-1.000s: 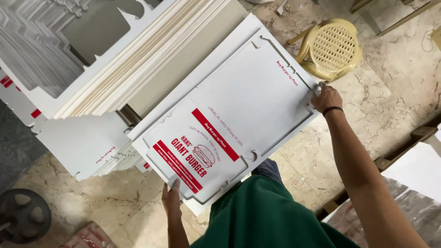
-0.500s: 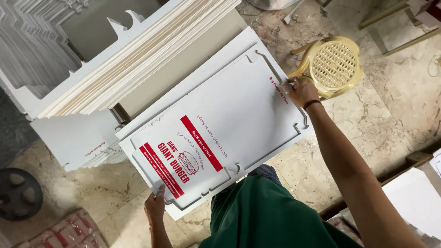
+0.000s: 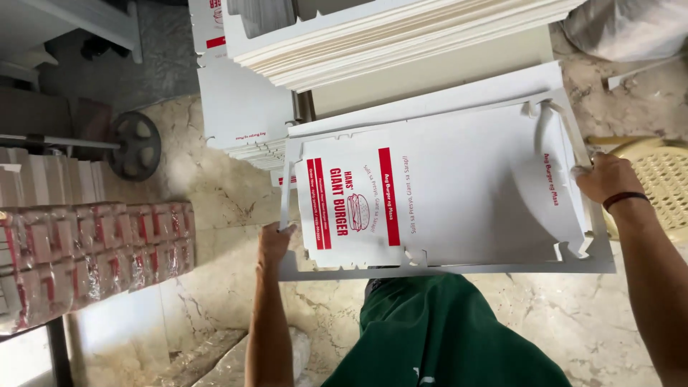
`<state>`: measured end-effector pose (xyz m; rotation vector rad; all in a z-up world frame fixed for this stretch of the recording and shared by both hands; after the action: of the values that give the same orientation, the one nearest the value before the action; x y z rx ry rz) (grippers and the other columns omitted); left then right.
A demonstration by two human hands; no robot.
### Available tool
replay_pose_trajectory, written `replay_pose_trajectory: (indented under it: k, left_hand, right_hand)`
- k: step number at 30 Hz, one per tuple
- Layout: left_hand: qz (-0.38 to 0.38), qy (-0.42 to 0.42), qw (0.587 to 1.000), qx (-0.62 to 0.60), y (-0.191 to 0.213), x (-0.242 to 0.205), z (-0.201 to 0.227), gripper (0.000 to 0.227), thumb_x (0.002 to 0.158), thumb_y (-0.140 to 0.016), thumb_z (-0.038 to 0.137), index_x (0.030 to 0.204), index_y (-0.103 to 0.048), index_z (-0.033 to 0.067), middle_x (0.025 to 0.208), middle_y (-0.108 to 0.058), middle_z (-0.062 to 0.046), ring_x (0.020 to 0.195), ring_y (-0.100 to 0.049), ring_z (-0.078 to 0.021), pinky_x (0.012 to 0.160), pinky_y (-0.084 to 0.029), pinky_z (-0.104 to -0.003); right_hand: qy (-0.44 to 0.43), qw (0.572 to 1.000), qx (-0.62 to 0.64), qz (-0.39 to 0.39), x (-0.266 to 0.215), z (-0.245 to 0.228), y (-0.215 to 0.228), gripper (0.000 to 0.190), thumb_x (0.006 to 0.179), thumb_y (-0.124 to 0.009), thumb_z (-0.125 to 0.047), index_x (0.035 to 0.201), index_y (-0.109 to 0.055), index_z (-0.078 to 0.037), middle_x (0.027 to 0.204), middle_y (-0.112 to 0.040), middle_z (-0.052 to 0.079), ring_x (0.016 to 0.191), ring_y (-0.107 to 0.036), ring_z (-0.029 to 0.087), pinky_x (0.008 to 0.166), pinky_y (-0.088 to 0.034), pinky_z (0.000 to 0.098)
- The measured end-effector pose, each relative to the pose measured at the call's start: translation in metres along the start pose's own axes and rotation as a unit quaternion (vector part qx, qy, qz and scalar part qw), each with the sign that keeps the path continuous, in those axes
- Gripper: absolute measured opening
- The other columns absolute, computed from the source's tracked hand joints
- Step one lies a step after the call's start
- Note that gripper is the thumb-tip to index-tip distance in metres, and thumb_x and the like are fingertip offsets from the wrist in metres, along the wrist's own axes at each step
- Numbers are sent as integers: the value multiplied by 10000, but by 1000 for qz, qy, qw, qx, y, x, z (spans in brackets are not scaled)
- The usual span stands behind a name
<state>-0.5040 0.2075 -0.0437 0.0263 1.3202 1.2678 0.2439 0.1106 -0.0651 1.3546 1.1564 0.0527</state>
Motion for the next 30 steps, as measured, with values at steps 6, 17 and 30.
replay_pose_trajectory:
  k: [6,17,30]
  left_hand:
    - [52,-27,991,123,53,16,27,366,855,-739,404,1053,-780,99,838,-727,-96,822,-684,-255,723,-493,-410]
    - [72,-99,991,56,126,-56,146,244,1034,-681,289,1236,-728,161,763,-658,-31,613,-536,-102,478,-406,-230]
    - [126,-191,968,103,196,-97,171,278,1046,-721,269,1298,-735,154,680,-670,-20,548,-578,-107,489,-463,-271]
  right_hand:
    - [42,998,-24,-25,11,-17,45,445,903,-574,-269,1075,-735,108,1068,-743,344,1007,-686,475,838,-516,514]
    - [-19,988,155,-1,-59,-83,129,446,956,-741,-416,817,-486,-78,804,-491,101,734,-463,271,659,-351,419]
    - [103,948,293,71,-108,-84,179,253,1091,-767,-183,960,-722,28,678,-557,103,507,-440,167,445,-349,310]
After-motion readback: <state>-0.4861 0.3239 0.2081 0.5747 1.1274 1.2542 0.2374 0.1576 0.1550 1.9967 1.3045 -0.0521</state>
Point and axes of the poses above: each hand's wrist, its own x-axis towards the middle knuckle, its own y-axis out of the back of the hand, z = x × y, the point moved 10 cm from there along x, towards the middle knuckle
